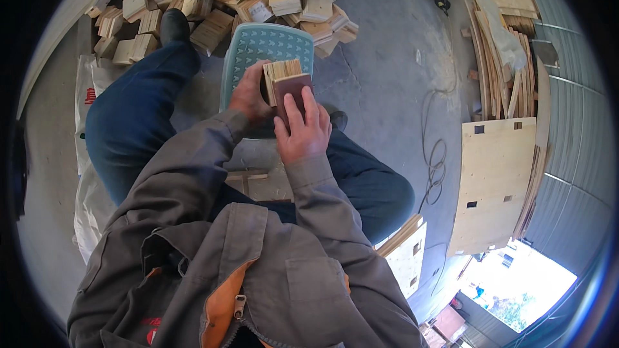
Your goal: The person sits on a low stool and sands small wooden blocks using a sanding block. They pick up blocks from a pile, sand the edges and faces, and place the finished blocks onto a nearby stack.
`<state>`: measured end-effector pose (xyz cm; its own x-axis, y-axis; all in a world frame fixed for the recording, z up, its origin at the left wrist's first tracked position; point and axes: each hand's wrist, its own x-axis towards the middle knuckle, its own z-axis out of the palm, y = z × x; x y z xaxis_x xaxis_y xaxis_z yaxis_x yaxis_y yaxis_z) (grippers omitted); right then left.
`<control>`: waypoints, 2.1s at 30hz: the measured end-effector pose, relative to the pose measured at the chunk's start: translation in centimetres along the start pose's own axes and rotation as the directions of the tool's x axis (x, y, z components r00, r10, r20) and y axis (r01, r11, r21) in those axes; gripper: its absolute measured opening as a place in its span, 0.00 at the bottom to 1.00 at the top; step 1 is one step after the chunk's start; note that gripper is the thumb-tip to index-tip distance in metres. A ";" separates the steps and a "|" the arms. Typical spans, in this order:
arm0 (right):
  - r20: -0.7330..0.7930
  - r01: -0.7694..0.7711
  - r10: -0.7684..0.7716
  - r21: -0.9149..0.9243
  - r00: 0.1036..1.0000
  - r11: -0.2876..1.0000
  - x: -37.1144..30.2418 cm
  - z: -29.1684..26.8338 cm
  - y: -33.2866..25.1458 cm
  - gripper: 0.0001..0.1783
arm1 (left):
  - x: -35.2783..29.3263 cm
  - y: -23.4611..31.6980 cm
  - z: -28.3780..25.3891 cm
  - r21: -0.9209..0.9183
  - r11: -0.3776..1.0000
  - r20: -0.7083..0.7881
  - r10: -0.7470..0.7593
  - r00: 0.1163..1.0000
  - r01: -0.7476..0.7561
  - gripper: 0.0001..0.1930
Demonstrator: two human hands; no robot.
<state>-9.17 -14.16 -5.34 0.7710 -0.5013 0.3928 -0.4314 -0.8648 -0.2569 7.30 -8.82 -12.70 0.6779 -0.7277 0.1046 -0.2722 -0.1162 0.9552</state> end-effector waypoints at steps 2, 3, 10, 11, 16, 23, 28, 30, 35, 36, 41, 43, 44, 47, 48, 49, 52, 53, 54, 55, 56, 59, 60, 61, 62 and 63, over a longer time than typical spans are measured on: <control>0.021 -0.043 0.043 -0.028 0.999 0.999 3.0 0.8 0.1 0.34 | 0.0 -0.1 -0.3 0.019 1.000 0.002 -0.010 1.000 0.010 0.47; 0.045 -0.078 0.080 -0.053 0.996 0.996 4.9 1.1 -0.1 0.34 | -0.1 -0.4 -0.4 0.036 0.999 0.003 -0.012 1.000 0.012 0.47; -0.065 -0.155 0.152 -0.054 0.986 0.986 7.7 0.0 2.9 0.33 | 0.1 -0.4 -0.5 0.026 0.999 0.061 0.046 0.997 -0.047 0.50; -0.054 -0.166 0.165 -0.027 0.985 0.986 6.5 -0.9 2.3 0.34 | -0.1 -0.3 -0.3 0.035 0.998 0.036 0.043 0.998 -0.045 0.50; 0.044 -0.099 0.098 0.023 0.994 0.995 -0.4 -3.3 -0.3 0.35 | -0.1 -0.4 -0.4 0.061 0.998 0.027 0.006 1.000 -0.008 0.50; 0.071 -0.022 0.023 -0.002 0.997 1.000 -0.9 -1.6 -1.0 0.35 | 0.0 -0.2 -0.3 0.067 0.997 0.006 0.049 0.999 -0.049 0.49; 0.104 -0.101 0.108 -0.066 0.989 0.993 5.7 1.1 -0.7 0.33 | 0.0 -0.7 -0.3 0.048 0.998 0.001 0.038 0.999 -0.038 0.49; 0.127 -0.179 0.186 -0.060 0.974 0.982 9.5 2.3 -0.1 0.32 | -0.1 -0.5 -0.6 0.037 0.999 0.030 0.018 0.999 -0.019 0.50; 0.127 -0.289 0.293 -0.048 0.948 0.956 11.2 1.5 1.0 0.32 | -0.1 0.0 -0.7 0.004 1.000 0.064 0.000 0.998 -0.001 0.48; 0.116 -0.250 0.253 -0.040 0.961 0.967 10.2 1.5 1.3 0.32 | 0.1 -0.1 -0.6 0.021 1.000 0.044 0.001 0.999 -0.002 0.48; 0.134 -0.146 0.154 -0.069 0.979 0.987 3.1 -1.3 0.5 0.34 | -0.1 -0.1 -0.4 0.039 0.999 0.039 -0.023 0.999 0.021 0.47; 0.152 -0.141 0.150 -0.067 0.977 0.988 1.1 -2.3 0.3 0.35 | -0.1 -0.1 -0.3 0.056 0.998 0.037 0.029 0.999 -0.031 0.47; 0.155 -0.145 0.152 -0.055 0.976 0.988 0.4 -2.6 0.3 0.35 | -0.1 -0.1 -0.3 0.064 0.996 0.035 0.055 0.998 -0.058 0.46; 0.156 -0.142 0.150 -0.061 0.976 0.988 0.0 -2.8 0.2 0.34 | 0.0 0.2 -0.7 0.057 0.997 0.052 0.049 0.997 -0.052 0.47; 0.156 -0.137 0.147 -0.069 0.977 0.988 0.0 -2.8 0.2 0.34 | 0.0 0.2 -0.7 0.060 0.997 0.057 0.048 0.997 -0.051 0.47; 0.152 -0.140 0.151 -0.076 0.977 0.987 0.2 -2.6 0.2 0.34 | 0.0 0.1 -0.6 0.064 0.997 0.062 0.045 0.997 -0.049 0.47; 0.152 -0.144 0.157 -0.093 0.976 0.985 2.2 -2.0 -0.1 0.33 | 0.0 -0.1 -0.5 0.048 0.998 0.062 0.024 0.998 -0.027 0.48; 0.155 -0.144 0.158 -0.097 0.975 0.985 3.4 -1.6 -0.2 0.33 | 0.0 -0.1 -0.5 0.039 0.999 0.061 0.016 0.998 -0.019 0.48; 0.159 -0.144 0.159 -0.100 0.975 0.985 4.6 -1.0 -0.1 0.33 | -0.1 -0.2 -0.6 0.040 0.999 0.067 0.002 0.998 -0.005 0.48; 0.140 -0.142 0.157 -0.112 0.978 0.983 5.7 -0.1 0.4 0.32 | -0.1 -0.1 -0.5 0.035 0.999 0.078 -0.007 0.997 0.004 0.48; 0.133 -0.149 0.164 -0.118 0.977 0.982 7.0 0.9 0.7 0.32 | -0.1 0.0 -0.6 0.034 0.999 0.084 -0.018 0.996 0.015 0.48; 0.146 -0.181 0.199 -0.130 0.969 0.975 11.3 3.1 1.0 0.32 | 0.1 0.3 -1.0 0.041 0.999 0.107 -0.011 0.994 0.006 0.48; 0.171 -0.204 0.226 -0.135 0.959 0.970 12.7 3.6 1.0 0.32 | 0.0 0.4 -1.0 0.036 0.999 0.098 -0.008 0.995 0.004 0.48; 0.197 -0.224 0.249 -0.140 0.948 0.965 13.6 3.8 0.9 0.32 | 0.1 0.5 -0.9 0.031 1.000 0.087 -0.005 0.996 0.002 0.48; 0.212 -0.238 0.264 -0.141 0.941 0.961 13.9 3.9 0.9 0.32 | 0.1 0.5 -0.9 0.025 1.000 0.075 -0.002 0.997 0.000 0.48; 0.226 -0.253 0.280 -0.142 0.933 0.957 14.2 3.8 0.8 0.32 | 0.1 0.5 -1.0 0.036 0.999 0.079 0.000 0.997 -0.003 0.48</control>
<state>3.26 -21.89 -3.35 0.7046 -0.7032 0.0951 -0.6741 -0.7052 -0.2196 7.90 -8.22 -11.90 0.6214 -0.7791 0.0825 -0.2985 -0.1380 0.9444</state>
